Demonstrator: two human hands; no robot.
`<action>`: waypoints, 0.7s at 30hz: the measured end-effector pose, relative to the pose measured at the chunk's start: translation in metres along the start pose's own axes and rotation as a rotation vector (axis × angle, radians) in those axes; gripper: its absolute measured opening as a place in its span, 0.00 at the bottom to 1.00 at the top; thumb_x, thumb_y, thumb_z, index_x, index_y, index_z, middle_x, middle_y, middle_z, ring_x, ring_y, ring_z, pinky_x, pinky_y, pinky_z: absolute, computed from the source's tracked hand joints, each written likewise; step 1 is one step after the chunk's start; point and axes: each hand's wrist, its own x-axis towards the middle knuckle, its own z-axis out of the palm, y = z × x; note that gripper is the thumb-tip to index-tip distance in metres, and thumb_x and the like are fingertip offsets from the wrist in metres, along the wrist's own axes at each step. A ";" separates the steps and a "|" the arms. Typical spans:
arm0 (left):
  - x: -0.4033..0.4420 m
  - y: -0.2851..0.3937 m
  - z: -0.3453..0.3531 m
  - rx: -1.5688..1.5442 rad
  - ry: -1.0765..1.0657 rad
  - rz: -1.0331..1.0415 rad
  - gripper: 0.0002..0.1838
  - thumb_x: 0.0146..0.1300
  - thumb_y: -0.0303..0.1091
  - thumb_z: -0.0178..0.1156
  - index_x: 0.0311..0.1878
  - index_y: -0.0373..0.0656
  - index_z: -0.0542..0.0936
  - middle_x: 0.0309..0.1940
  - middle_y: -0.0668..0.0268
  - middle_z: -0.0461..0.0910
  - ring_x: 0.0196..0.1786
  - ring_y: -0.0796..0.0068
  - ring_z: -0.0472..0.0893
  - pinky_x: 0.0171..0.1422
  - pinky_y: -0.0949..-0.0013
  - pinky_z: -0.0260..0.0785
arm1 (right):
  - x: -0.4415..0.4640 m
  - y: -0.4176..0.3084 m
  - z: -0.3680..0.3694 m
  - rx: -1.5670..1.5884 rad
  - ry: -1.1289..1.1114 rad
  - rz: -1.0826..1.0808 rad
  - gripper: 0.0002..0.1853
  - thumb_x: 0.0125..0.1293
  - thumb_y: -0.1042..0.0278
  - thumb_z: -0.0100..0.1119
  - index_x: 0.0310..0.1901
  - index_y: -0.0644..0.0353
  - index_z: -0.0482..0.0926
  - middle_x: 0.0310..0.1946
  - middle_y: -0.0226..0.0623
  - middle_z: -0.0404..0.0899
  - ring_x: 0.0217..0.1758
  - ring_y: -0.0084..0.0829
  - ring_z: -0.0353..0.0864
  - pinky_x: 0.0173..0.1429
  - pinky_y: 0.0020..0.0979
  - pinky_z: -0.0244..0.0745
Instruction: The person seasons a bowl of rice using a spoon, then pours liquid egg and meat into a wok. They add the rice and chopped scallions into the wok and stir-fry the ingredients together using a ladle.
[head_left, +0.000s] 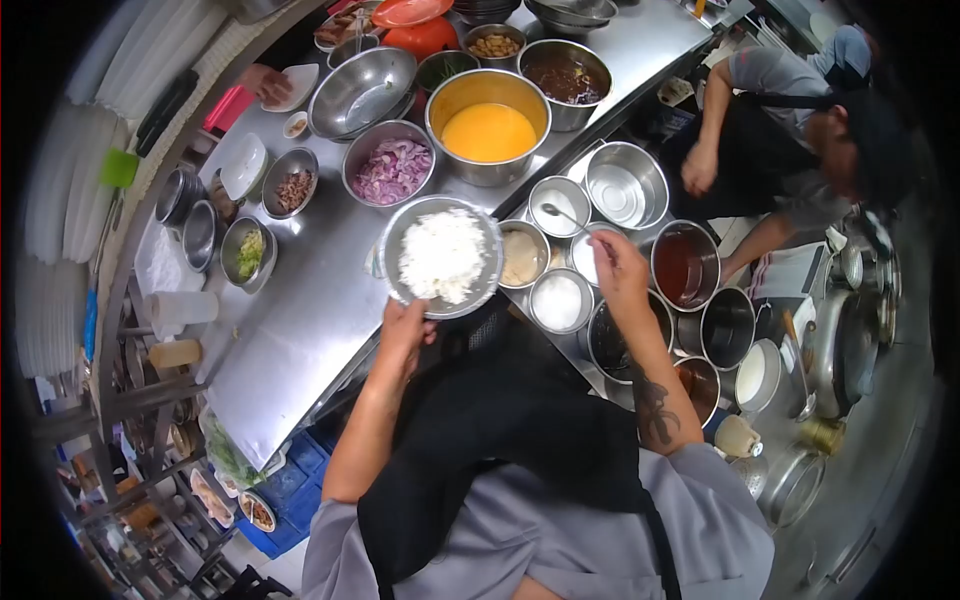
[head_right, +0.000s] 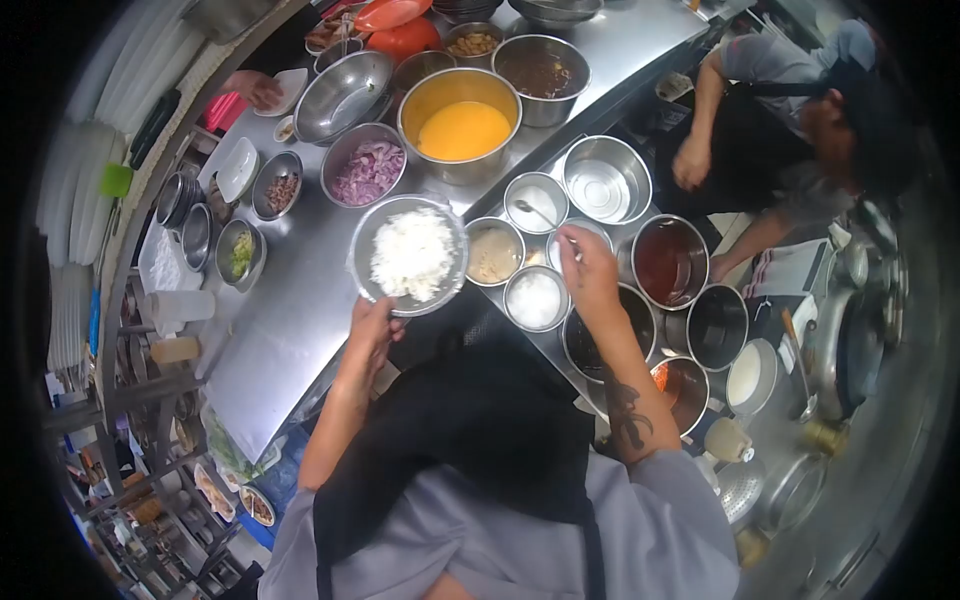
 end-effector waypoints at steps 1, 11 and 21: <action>-0.006 0.003 -0.007 -0.008 0.035 -0.004 0.17 0.60 0.28 0.49 0.53 0.39 0.66 0.28 0.68 0.71 0.19 0.84 0.65 0.18 0.78 0.57 | -0.001 0.001 0.007 0.005 -0.058 0.034 0.08 0.64 0.72 0.59 0.43 0.65 0.79 0.36 0.45 0.82 0.38 0.37 0.82 0.42 0.30 0.75; -0.030 0.006 -0.051 -0.102 0.165 0.062 0.12 0.60 0.28 0.50 0.48 0.39 0.69 0.28 0.68 0.72 0.19 0.82 0.65 0.20 0.76 0.58 | -0.023 0.041 0.072 0.190 -0.289 0.208 0.10 0.64 0.68 0.57 0.43 0.65 0.78 0.29 0.44 0.82 0.29 0.34 0.82 0.36 0.30 0.75; -0.037 0.011 -0.044 -0.116 0.154 0.016 0.11 0.61 0.26 0.48 0.47 0.39 0.68 0.29 0.67 0.72 0.20 0.82 0.64 0.21 0.76 0.58 | -0.014 0.033 0.077 0.089 -0.289 0.109 0.08 0.65 0.71 0.57 0.42 0.66 0.78 0.30 0.40 0.81 0.33 0.29 0.81 0.39 0.27 0.74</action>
